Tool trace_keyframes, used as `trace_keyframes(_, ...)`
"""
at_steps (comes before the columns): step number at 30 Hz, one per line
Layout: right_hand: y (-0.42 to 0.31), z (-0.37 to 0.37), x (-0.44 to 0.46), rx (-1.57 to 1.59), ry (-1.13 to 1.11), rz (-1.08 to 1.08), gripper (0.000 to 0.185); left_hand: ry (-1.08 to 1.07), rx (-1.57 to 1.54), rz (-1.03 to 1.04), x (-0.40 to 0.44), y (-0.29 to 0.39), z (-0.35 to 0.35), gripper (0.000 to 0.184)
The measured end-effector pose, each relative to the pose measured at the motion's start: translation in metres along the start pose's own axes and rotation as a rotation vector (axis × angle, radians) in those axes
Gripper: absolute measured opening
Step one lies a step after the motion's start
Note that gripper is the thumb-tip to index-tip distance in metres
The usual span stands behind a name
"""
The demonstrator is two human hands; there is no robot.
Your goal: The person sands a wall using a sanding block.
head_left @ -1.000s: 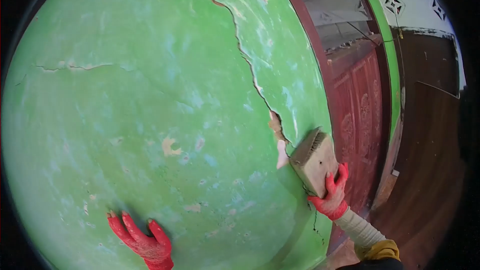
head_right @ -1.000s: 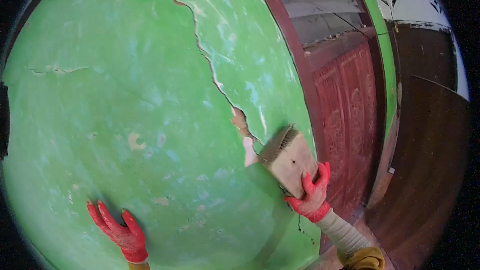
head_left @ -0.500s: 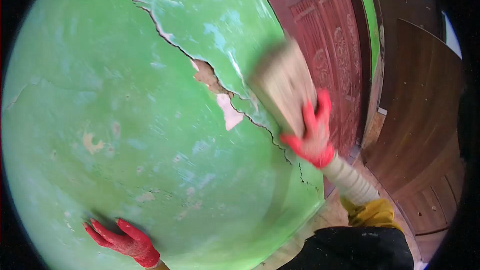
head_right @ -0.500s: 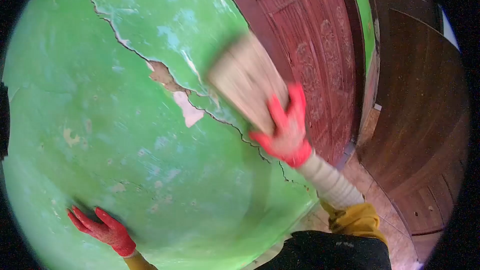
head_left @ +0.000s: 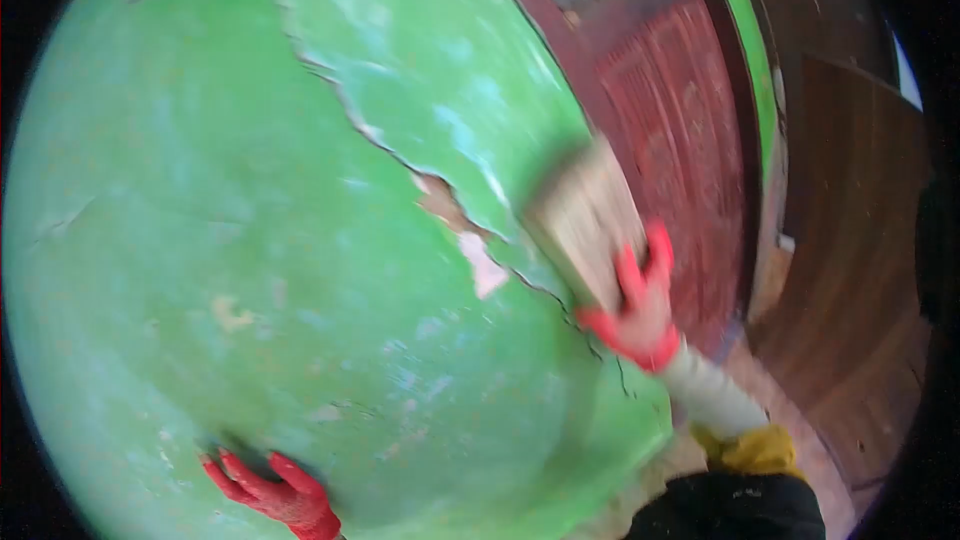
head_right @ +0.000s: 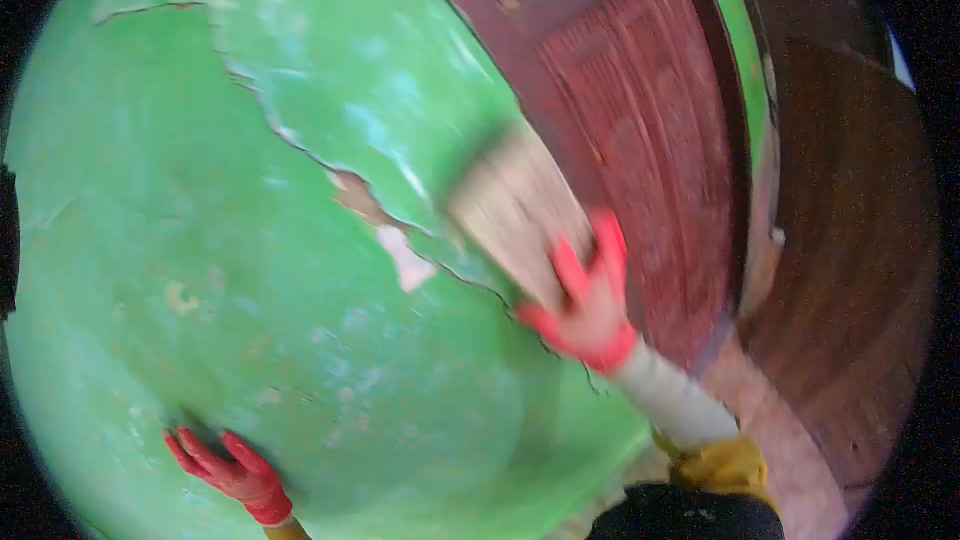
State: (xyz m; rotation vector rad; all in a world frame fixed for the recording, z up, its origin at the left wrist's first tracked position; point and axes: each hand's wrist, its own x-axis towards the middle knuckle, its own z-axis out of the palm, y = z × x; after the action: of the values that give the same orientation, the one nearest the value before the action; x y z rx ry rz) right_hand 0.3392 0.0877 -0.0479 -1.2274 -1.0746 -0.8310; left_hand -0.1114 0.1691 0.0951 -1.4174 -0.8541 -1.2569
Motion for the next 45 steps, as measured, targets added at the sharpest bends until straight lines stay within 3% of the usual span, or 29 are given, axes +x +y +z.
trace_keyframes(2,0.016,-0.001,-0.063,-0.018,-0.092,-0.033,0.112,-0.052,-0.105,0.035,-0.007,-0.005,0.004,0.057)
trace_keyframes(4,0.006,-0.003,-0.031,-0.076,-0.070,-0.061,0.111,-0.021,-0.101,0.054,-0.002,-0.004,0.000,0.058)
trace_keyframes(9,-0.061,-0.001,0.194,-0.061,0.022,-0.171,0.093,-0.032,-0.137,0.060,0.000,-0.003,0.000,0.059)
trace_keyframes(12,-0.089,0.021,0.340,-0.086,0.212,-0.190,0.085,-0.036,-0.115,0.050,0.002,-0.004,-0.001,0.058)
trace_keyframes(16,-0.168,0.018,0.470,0.077,0.145,0.189,0.085,-0.026,-0.097,0.063,0.003,-0.002,0.000,0.059)
trace_keyframes(22,-0.359,0.083,0.408,-0.156,0.108,-0.679,0.069,-0.012,-0.154,0.092,0.001,-0.006,0.003,0.060)
trace_keyframes(25,-0.370,0.082,0.433,-0.085,0.114,-0.718,0.065,-0.027,-0.174,0.074,0.004,-0.007,-0.001,0.060)
trace_keyframes(27,-0.345,0.074,0.478,0.007,0.123,-0.473,0.063,-0.031,-0.183,0.052,0.003,-0.007,-0.002,0.059)
trace_keyframes(28,-0.339,0.053,0.471,0.277,0.074,-0.269,0.062,-0.044,-0.216,0.044,0.003,-0.008,-0.003,0.058)
trace_keyframes(30,-0.327,0.062,0.502,-0.134,0.312,0.021,0.078,-0.029,-0.212,0.025,0.009,-0.008,-0.003,0.056)
trace_keyframes(31,-0.332,0.074,0.509,-0.125,0.303,0.016,0.078,-0.037,-0.243,0.036,0.009,-0.008,-0.004,0.057)
trace_keyframes(32,-0.350,0.077,0.503,-0.115,0.149,-0.082,0.076,-0.045,-0.277,0.051,0.010,-0.007,-0.004,0.057)
trace_keyframes(35,-0.427,0.095,0.445,-0.049,0.104,-0.458,0.064,-0.047,-0.284,0.059,0.010,-0.008,-0.005,0.059)
trace_keyframes(38,-0.479,0.168,0.441,0.133,0.184,-0.481,0.067,-0.055,-0.299,0.051,0.012,-0.007,-0.008,0.062)
trace_keyframes(40,-0.468,0.128,0.429,0.019,-0.035,-0.568,0.071,-0.049,-0.315,0.038,0.013,-0.024,-0.016,0.063)
trace_keyframes(41,-0.446,0.113,0.440,0.017,0.059,-0.556,0.071,-0.040,-0.277,0.033,0.017,-0.030,-0.024,0.064)
trace_keyframes(43,-0.418,0.079,0.463,0.235,-0.065,-0.229,0.076,-0.018,-0.247,0.016,0.010,-0.060,-0.033,0.065)
trace_keyframes(45,-0.370,0.092,0.509,-0.040,0.266,-0.119,0.080,-0.005,-0.189,-0.087,0.005,-0.089,-0.037,0.064)
